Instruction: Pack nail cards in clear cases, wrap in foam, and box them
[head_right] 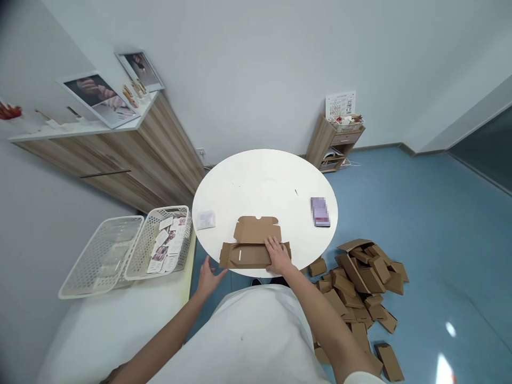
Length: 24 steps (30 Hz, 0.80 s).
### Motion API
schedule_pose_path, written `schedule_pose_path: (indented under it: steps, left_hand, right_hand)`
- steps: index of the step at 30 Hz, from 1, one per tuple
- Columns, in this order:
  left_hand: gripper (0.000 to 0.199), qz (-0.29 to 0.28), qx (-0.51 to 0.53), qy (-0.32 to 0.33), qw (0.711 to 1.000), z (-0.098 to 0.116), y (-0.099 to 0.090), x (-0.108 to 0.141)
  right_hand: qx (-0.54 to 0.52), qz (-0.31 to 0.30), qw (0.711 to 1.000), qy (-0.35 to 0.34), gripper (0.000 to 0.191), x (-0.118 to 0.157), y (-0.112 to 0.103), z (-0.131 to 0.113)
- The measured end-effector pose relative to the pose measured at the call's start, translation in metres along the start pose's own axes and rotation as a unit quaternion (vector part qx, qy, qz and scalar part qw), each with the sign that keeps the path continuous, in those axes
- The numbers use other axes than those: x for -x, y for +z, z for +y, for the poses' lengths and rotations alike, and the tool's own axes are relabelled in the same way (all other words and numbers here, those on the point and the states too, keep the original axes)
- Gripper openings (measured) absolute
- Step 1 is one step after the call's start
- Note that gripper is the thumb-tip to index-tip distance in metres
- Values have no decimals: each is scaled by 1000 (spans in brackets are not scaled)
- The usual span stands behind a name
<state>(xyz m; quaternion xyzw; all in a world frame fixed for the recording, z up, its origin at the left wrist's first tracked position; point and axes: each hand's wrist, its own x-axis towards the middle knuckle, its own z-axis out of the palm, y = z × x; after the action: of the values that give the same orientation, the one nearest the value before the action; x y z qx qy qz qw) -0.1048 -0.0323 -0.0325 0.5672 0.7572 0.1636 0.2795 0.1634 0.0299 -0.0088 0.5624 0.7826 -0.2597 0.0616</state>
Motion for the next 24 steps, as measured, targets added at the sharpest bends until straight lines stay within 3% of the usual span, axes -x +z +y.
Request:
schedule_pose_path:
  steps: [2, 4, 9, 13, 20, 24]
  left_hand:
    - [74, -2, 65, -19, 998, -18, 0, 4]
    - [67, 0, 107, -25, 994, -22, 2, 4]
    - [46, -51, 179, -23, 982, 3, 5, -8]
    - [28, -80, 149, -2, 986, 19, 1, -17]
    - [21, -84, 110, 2, 990, 34, -9, -29]
    - [18, -75, 86, -1, 993, 42, -13, -35]
  right_hand:
    - [-7, -1, 1000, -5, 107, -1, 1, -1]
    - [-11, -3, 1000, -1, 107, -2, 2, -3]
    - [-18, -11, 1000, -5, 106, -3, 0, -5]
    - [-25, -23, 999, -23, 108, -8, -6, -2]
    - [-10, -37, 999, -16, 119, -24, -18, 1]
    - [2, -61, 997, -47, 127, -32, -24, 7]
